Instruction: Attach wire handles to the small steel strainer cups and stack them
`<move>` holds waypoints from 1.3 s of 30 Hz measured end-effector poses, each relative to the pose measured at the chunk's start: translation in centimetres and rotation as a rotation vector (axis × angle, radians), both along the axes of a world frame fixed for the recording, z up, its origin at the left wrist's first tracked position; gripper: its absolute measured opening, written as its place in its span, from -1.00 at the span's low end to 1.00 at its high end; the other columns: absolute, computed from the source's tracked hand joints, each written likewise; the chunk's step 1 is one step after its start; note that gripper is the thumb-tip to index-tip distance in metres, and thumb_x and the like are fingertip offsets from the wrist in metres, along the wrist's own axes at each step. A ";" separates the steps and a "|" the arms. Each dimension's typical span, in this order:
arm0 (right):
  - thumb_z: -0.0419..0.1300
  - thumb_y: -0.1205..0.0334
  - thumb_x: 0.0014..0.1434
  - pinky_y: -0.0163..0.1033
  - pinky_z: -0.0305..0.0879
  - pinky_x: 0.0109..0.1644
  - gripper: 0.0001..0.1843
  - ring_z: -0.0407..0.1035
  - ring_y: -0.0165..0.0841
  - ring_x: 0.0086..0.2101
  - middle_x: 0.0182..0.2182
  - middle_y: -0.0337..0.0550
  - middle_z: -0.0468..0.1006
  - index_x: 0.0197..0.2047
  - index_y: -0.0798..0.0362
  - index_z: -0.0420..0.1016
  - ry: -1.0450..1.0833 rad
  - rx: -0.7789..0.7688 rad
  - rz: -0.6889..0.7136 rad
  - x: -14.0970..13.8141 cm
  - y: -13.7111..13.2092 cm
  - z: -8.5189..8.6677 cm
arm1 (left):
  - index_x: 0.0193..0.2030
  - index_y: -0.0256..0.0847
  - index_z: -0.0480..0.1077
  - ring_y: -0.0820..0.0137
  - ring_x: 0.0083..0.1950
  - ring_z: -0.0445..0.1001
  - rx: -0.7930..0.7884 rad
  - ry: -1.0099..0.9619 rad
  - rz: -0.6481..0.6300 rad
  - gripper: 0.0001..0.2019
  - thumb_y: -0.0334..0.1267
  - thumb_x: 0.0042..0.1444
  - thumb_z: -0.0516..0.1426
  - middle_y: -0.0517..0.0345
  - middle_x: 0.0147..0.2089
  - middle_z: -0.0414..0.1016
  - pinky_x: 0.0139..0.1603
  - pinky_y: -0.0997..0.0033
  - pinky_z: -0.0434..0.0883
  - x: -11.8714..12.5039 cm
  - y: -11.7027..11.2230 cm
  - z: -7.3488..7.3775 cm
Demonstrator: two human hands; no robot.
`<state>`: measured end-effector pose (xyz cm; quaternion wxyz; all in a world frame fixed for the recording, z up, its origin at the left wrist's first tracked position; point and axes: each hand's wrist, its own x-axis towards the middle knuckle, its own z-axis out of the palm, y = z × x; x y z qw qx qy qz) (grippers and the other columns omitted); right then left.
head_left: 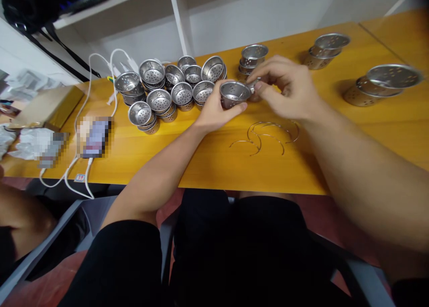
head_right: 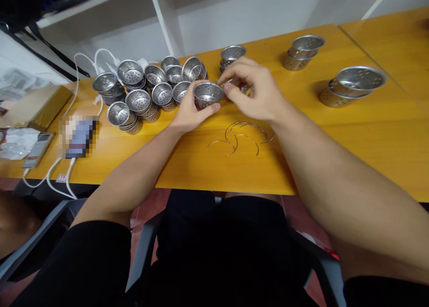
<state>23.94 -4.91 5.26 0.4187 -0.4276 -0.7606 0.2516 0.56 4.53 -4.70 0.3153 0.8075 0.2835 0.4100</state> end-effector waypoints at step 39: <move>0.18 -0.53 0.64 0.50 0.67 0.42 -0.38 0.64 0.14 0.28 0.30 0.05 0.69 0.32 -0.32 0.79 -0.020 0.394 0.087 0.4 2.8 -3.4 | 0.75 0.03 -0.01 -0.01 0.67 0.58 0.198 0.131 0.157 -0.10 0.39 0.56 0.24 -0.15 0.59 0.50 0.75 -0.19 0.47 -1.1 -1.5 1.8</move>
